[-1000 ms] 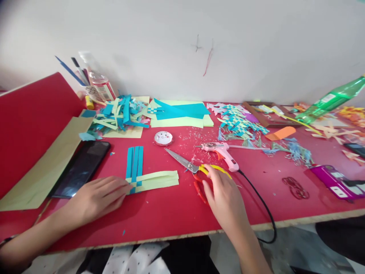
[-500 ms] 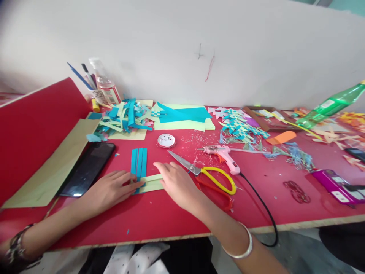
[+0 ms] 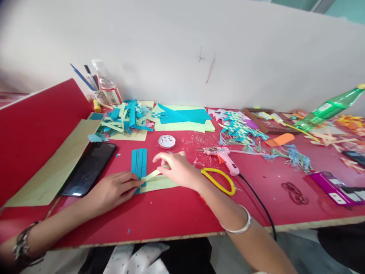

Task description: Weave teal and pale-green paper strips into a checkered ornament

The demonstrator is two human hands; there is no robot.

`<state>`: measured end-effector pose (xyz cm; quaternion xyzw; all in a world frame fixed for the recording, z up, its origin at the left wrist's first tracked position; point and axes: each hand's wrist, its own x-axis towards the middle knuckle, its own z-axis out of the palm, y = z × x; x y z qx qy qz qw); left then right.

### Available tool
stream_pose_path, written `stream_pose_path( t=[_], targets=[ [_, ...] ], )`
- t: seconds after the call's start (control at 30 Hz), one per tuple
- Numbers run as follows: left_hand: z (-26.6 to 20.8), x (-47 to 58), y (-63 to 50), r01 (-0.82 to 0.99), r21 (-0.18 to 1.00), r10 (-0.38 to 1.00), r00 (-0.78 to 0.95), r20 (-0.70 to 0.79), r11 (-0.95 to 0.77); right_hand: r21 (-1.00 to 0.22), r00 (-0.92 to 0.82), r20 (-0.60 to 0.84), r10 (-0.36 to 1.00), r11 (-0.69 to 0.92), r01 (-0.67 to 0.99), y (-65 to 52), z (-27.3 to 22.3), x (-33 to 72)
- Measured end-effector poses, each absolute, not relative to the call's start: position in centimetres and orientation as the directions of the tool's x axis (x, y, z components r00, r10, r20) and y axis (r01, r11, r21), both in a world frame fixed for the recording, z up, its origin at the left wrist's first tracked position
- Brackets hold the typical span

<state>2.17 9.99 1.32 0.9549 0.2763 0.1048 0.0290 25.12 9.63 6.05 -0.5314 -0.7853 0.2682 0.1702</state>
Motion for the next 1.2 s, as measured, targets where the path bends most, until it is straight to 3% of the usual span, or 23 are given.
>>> stream_pose_path(
  t=[0.13, 0.2, 0.53, 0.7, 0.8, 1.0, 1.2],
  targets=[
    [1.3, 2.7, 9.9, 0.634, 0.284, 0.689, 0.703, 0.174, -0.719, -0.729, -0.403, 0.048, 0.914, 0.308, 0.612, 10.3, 7.5, 24.6],
    [1.6, 3.3, 9.8, 0.675, 0.309, 0.735, 0.662, 0.150, -0.670, -0.771, -0.442, 0.086, 0.893, 0.341, 0.538, 10.5, 8.2, 24.3],
    [3.3, 6.1, 10.1, 0.851, 0.075, 0.853, 0.522, -0.003, -0.520, -0.868, -0.517, 0.154, 0.842, 0.366, 0.336, 10.4, 10.0, 23.9],
    [2.9, 5.6, 10.0, 0.810, 0.055, 0.811, 0.585, -0.010, -0.583, -0.742, -0.348, 0.168, 0.922, 0.351, 0.571, 9.6, 8.9, 27.1],
    [2.6, 5.5, 10.0, 0.783, 0.027, 0.783, 0.622, -0.006, -0.622, -0.595, -0.401, 0.100, 0.911, 0.378, 0.710, 8.3, 7.4, 28.0],
    [2.7, 5.6, 10.2, 0.773, 0.013, 0.773, 0.635, -0.004, -0.635, -0.273, -0.535, 0.087, 0.840, 0.536, 0.799, 5.4, 3.8, 27.7],
    [2.6, 5.6, 10.2, 0.770, -0.013, 0.770, 0.638, 0.019, -0.638, -0.201, -0.509, 0.197, 0.838, 0.542, 0.816, 4.0, 2.7, 27.9]
  ],
)
